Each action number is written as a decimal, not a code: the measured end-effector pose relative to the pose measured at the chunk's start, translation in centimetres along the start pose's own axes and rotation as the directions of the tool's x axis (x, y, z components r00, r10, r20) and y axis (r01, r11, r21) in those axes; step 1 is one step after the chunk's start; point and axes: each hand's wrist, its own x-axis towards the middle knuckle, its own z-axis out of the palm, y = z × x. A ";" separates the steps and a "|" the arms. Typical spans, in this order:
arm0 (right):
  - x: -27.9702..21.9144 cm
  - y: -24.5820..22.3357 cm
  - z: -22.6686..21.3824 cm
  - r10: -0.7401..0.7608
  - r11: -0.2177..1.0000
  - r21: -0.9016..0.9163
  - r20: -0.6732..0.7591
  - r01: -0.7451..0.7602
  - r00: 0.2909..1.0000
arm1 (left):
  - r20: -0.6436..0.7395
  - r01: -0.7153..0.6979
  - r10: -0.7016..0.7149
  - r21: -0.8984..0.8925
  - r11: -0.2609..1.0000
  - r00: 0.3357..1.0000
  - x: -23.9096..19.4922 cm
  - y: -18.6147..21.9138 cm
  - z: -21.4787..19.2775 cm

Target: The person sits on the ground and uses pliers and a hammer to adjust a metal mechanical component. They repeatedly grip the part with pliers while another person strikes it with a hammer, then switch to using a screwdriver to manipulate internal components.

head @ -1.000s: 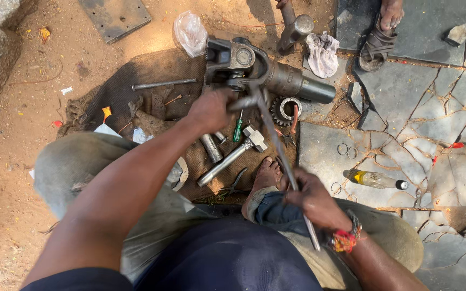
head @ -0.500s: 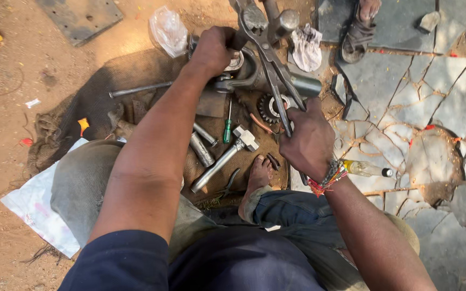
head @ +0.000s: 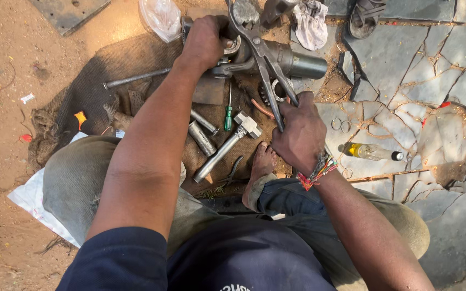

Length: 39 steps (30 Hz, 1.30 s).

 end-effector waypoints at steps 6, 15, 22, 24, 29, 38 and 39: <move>-0.3 -0.2 0.9 -0.013 0.999 0.034 -0.060 0.015 0.998 | -0.011 -0.075 0.076 0.034 0.997 0.997 -1.0 0.8 -1.1; -5.8 4.8 -0.4 0.094 0.918 0.367 0.169 -0.151 0.981 | 0.237 -0.163 0.134 0.105 0.981 0.962 -4.5 4.6 -1.5; -9.7 9.0 5.7 0.189 0.053 0.484 0.854 -0.874 0.485 | 0.644 0.252 -0.352 0.245 0.936 0.680 -14.2 3.0 5.6; -10.3 9.1 10.5 0.055 -0.033 0.427 0.904 -0.904 0.425 | 0.672 0.268 -0.437 0.347 0.899 0.597 -15.9 -1.0 6.6; -11.3 10.1 21.2 -0.378 0.606 0.760 0.535 -0.234 0.756 | 0.699 -0.019 -0.485 0.580 0.814 0.525 -18.2 -7.7 6.9; -1.1 19.0 28.5 0.221 0.924 0.326 -0.028 -0.200 0.975 | 0.292 -0.081 -0.021 0.332 0.940 0.956 -15.6 -4.3 5.1; 1.0 20.6 29.1 0.206 0.956 0.245 -0.170 -0.162 0.964 | 0.132 -0.170 0.138 0.269 0.948 0.982 -15.4 -3.6 4.3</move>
